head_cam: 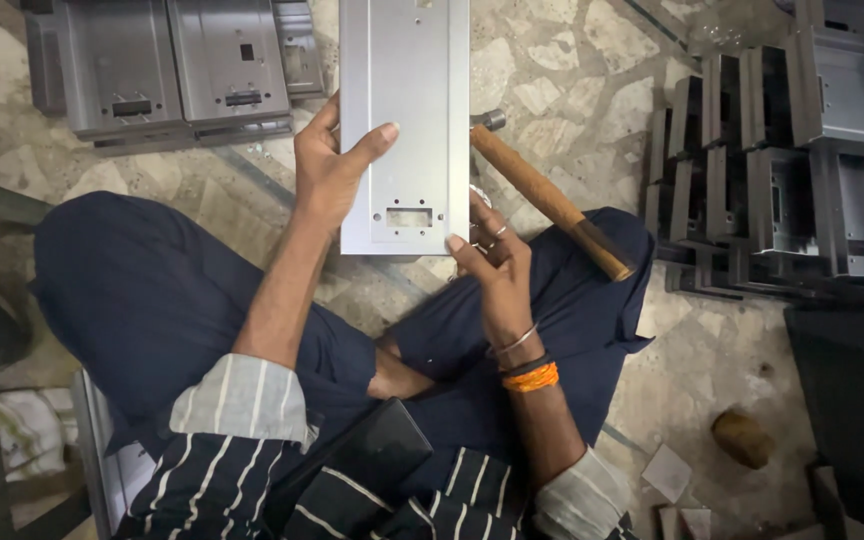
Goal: The person assembles metal components using a hammer and screws while sitting on a workshop floor.
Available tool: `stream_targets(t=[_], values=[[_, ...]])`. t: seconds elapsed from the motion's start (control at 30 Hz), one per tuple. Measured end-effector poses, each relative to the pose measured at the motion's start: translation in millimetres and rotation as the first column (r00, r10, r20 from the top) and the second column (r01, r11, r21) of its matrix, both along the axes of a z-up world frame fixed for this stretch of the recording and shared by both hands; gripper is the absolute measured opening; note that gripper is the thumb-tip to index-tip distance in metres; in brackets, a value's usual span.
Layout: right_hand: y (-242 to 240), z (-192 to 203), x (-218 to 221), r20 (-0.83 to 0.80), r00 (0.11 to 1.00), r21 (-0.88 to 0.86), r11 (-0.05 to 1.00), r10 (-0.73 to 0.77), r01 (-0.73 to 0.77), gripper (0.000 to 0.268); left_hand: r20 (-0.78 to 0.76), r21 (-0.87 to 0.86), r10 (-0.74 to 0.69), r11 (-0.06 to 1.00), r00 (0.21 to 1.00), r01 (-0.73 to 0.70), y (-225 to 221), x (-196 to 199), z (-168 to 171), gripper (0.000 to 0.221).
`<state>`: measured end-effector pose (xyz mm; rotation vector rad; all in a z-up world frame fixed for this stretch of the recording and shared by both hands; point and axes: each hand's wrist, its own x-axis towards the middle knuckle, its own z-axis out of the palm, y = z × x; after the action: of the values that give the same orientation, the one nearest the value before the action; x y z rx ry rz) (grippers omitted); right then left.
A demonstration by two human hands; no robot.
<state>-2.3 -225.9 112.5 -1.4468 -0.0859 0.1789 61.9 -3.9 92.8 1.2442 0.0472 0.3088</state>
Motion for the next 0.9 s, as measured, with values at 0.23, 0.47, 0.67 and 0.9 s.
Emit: stream_targets(t=[0.23, 0.47, 0.67, 0.9], values=[[2.4, 2.8, 0.7, -0.016, 1.0, 0.004, 1.0, -0.012, 0.012, 0.061, -0.002, 0.003, 0.01, 1.0, 1.0, -0.01, 0.3, -1.1, 2.5, 0.062], [1.4, -1.9, 0.2, 0.025, 1.0, -0.015, 1.0, -0.001, 0.002, 0.06, 0.031, 0.02, -0.002, 1.0, 1.0, 0.002, 2.9, 0.0, -2.5, 0.058], [4.8, 3.8, 0.8, 0.022, 1.0, -0.022, 1.0, 0.0, 0.001, 0.061, 0.018, 0.019, 0.019, 1.0, 1.0, -0.019, 3.0, 0.4, -3.4, 0.052], [4.2, 4.4, 1.3, -0.008, 1.0, -0.028, 1.0, -0.002, 0.002, 0.062, -0.019, -0.019, 0.015, 1.0, 1.0, -0.016, 0.5, -3.8, 8.0, 0.054]])
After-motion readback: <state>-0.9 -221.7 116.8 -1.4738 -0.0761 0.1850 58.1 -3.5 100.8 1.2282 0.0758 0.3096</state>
